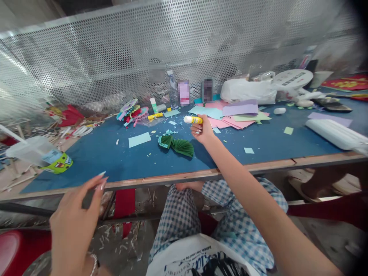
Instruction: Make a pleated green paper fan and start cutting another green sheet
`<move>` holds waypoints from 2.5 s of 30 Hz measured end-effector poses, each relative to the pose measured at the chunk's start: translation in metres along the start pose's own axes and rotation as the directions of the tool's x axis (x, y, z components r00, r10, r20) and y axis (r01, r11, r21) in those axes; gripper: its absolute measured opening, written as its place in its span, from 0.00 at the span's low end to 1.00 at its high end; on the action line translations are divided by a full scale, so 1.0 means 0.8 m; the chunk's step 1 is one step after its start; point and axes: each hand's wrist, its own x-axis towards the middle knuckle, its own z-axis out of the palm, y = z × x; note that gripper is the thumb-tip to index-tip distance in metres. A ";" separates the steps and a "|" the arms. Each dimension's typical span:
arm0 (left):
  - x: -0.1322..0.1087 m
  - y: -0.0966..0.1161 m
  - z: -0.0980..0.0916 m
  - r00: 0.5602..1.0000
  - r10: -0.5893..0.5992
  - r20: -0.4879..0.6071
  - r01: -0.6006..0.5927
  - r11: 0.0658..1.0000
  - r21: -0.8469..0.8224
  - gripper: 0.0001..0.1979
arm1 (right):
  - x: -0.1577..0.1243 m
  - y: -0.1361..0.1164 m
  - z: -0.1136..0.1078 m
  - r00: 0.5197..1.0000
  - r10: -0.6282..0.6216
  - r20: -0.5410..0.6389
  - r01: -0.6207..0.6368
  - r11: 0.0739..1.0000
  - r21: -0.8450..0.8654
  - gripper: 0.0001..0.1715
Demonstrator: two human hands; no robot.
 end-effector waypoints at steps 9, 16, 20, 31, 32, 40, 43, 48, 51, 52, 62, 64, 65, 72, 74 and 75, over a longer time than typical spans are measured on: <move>0.160 0.094 0.190 0.770 0.489 0.410 -0.437 0.872 -0.220 0.41 | -0.007 -0.002 -0.001 1.000 0.012 -0.020 -0.013 1.000 -0.013 0.19; 0.195 0.089 0.231 0.711 0.573 0.407 -0.478 0.819 -0.317 0.26 | -0.008 -0.007 0.000 0.999 0.012 -0.033 -0.012 1.000 -0.024 0.17; 0.158 0.089 0.189 0.826 0.481 0.295 -0.351 0.847 -0.399 0.17 | -0.023 -0.008 0.009 0.981 -0.192 -0.041 0.183 0.970 -0.161 0.16; -0.013 0.207 0.139 0.791 0.586 0.176 -0.381 0.697 -0.607 0.14 | -0.128 -0.001 0.028 0.600 -0.785 0.151 0.773 0.521 -0.361 0.14; -0.014 0.214 0.148 0.797 0.587 0.143 -0.406 0.696 -0.593 0.13 | -0.132 -0.003 0.026 0.600 -0.786 0.149 0.771 0.519 -0.368 0.15; -0.026 0.219 0.183 0.849 0.516 0.111 -0.403 0.770 -0.494 0.06 | -0.148 0.023 0.010 0.794 -0.607 0.028 0.540 0.683 -0.492 0.20; -0.032 0.218 0.185 0.878 0.467 0.107 -0.356 0.785 -0.506 0.06 | -0.143 0.039 0.006 0.803 -0.597 0.003 0.526 0.706 -0.474 0.21; -0.040 0.215 0.193 0.895 0.442 0.065 -0.336 0.761 -0.556 0.10 | -0.136 0.049 0.002 0.798 -0.602 0.003 0.531 0.702 -0.475 0.22; -0.044 0.207 0.194 0.880 0.475 0.004 -0.386 0.721 -0.576 0.09 | -0.134 0.053 0.001 0.800 -0.599 0.004 0.529 0.702 -0.477 0.22; -0.046 0.203 0.194 0.871 0.492 -0.019 -0.414 0.711 -0.568 0.08 | -0.133 0.054 0.001 0.801 -0.599 0.007 0.531 0.705 -0.471 0.21; -0.062 0.183 0.208 0.842 0.516 -0.157 -0.530 0.739 -0.415 0.14 | -0.131 0.044 -0.008 0.844 -0.522 -0.122 0.463 0.824 -0.326 0.21; -0.064 0.186 0.209 0.855 0.498 -0.148 -0.512 0.761 -0.399 0.17 | -0.129 0.039 -0.015 0.861 -0.480 -0.167 0.435 0.866 -0.246 0.20; -0.064 0.187 0.210 0.856 0.498 -0.142 -0.510 0.765 -0.393 0.17 | -0.128 0.038 -0.019 0.867 -0.464 -0.183 0.427 0.880 -0.209 0.19; -0.070 0.186 0.220 0.819 0.506 -0.270 -0.573 0.725 -0.381 0.10 | -0.126 0.039 -0.033 0.881 -0.461 -0.109 0.460 0.887 -0.034 0.21; -0.070 0.184 0.224 0.805 0.516 -0.294 -0.593 0.717 -0.366 0.11 | -0.126 0.039 -0.033 0.893 -0.447 -0.052 0.447 0.894 0.003 0.22; -0.071 0.183 0.226 0.801 0.518 -0.300 -0.598 0.717 -0.359 0.11 | -0.127 0.039 -0.033 0.903 -0.430 -0.020 0.430 0.903 0.014 0.22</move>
